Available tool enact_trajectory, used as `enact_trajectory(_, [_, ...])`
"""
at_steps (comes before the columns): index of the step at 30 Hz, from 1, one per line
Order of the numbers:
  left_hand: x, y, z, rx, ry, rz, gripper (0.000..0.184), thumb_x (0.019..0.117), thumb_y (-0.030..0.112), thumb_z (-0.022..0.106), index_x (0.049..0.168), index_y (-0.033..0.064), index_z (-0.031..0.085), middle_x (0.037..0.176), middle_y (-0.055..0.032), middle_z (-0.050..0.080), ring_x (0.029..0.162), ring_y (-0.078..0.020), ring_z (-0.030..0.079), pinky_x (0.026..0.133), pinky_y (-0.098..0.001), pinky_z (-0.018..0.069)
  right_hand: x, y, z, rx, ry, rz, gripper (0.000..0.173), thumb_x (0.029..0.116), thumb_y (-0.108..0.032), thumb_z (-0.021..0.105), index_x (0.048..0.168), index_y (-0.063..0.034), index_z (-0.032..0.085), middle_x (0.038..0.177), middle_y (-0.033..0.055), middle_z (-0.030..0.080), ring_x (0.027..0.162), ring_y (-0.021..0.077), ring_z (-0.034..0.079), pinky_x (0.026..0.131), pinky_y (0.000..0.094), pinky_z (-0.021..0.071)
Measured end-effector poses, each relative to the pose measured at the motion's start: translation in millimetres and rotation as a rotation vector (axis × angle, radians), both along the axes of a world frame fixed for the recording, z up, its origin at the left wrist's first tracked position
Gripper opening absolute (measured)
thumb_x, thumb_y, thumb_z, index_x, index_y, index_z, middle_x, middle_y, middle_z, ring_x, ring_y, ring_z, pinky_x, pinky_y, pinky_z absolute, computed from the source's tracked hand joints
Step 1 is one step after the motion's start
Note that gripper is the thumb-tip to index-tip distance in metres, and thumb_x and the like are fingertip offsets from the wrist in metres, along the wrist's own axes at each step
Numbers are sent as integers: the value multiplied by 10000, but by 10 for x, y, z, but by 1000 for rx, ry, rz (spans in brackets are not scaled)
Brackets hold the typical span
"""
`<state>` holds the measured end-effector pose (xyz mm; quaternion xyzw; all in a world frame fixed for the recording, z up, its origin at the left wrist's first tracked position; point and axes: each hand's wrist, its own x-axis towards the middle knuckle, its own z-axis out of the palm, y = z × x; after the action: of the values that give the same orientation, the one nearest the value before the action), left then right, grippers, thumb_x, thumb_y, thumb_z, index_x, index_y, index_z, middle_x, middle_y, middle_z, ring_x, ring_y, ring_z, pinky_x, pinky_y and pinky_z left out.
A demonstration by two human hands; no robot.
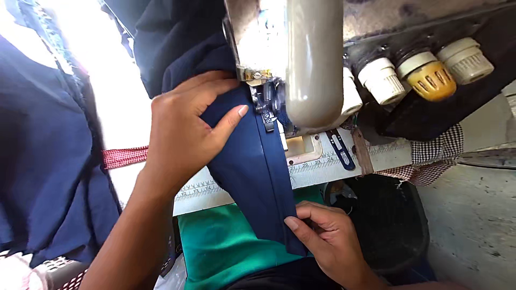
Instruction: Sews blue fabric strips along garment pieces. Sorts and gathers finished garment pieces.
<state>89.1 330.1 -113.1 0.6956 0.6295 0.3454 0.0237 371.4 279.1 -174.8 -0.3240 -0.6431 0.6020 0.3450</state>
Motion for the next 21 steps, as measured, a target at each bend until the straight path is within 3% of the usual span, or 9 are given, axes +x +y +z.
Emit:
enact_trajectory(4, [-178,221,-6,13,29,-13,331,982,317,644,1127,35,739,1135,-125,734,1071,-102,667,956,-253,480,-159,200,40,29,-13,-30,162,985,-127,665,897,-4,722,838,18,709,738,11,651,646,154,557])
enact_trajectory(7, [-498,535,-292,128,25,-94,345,939,428,690,1104,136,773,1125,-6,740,1042,-50,680,903,-265,551,-266,304,86,46,-26,-49,148,981,-105,659,904,4,723,829,16,706,710,10,639,616,153,544])
enact_trajectory(9, [-554,607,-295,126,36,-95,336,940,438,687,1094,151,769,1111,9,737,1028,-47,677,892,-267,550,-324,366,111,66,-33,-61,141,979,-101,657,916,1,731,822,12,707,691,5,635,598,152,542])
enact_trajectory(12, [-396,535,-4,-13,51,-19,344,977,352,618,1122,65,740,1116,-106,738,1049,-149,681,933,-342,504,-415,460,110,141,-67,-101,136,972,-120,663,900,-30,735,754,-24,679,629,-24,591,558,136,501])
enact_trajectory(15, [-471,632,-9,-27,45,-8,358,1010,344,591,1135,44,742,1126,-146,736,1079,-223,693,974,-422,513,-511,526,26,253,-129,-175,125,970,-144,667,896,-60,725,704,-45,645,577,-19,563,511,151,481])
enact_trajectory(17, [-431,520,-41,-20,31,80,340,1030,329,581,1053,35,749,1010,-153,733,980,-243,699,899,-472,527,-492,448,-8,289,-178,-186,133,989,-172,664,1010,-48,706,843,-5,680,697,21,635,601,195,550])
enact_trajectory(19, [-267,206,4,81,87,202,314,1023,282,589,953,2,711,888,-170,699,859,-251,678,781,-466,517,-335,257,-6,278,-248,-107,431,981,-271,703,1314,-24,584,1139,63,688,994,94,692,842,292,618])
enact_trajectory(20, [-158,-34,26,168,96,222,271,1023,239,598,948,0,702,870,-146,694,829,-198,672,745,-393,519,-204,104,-32,269,-317,-81,553,965,-332,723,1393,-40,530,1174,59,690,1027,94,692,863,303,617])
enact_trajectory(21, [-21,-325,55,186,39,200,243,1032,188,594,1022,-26,709,931,-145,713,876,-174,686,787,-367,544,-53,-76,-91,276,-402,-76,541,968,-347,716,1386,-50,544,1106,44,722,962,87,711,814,298,625])
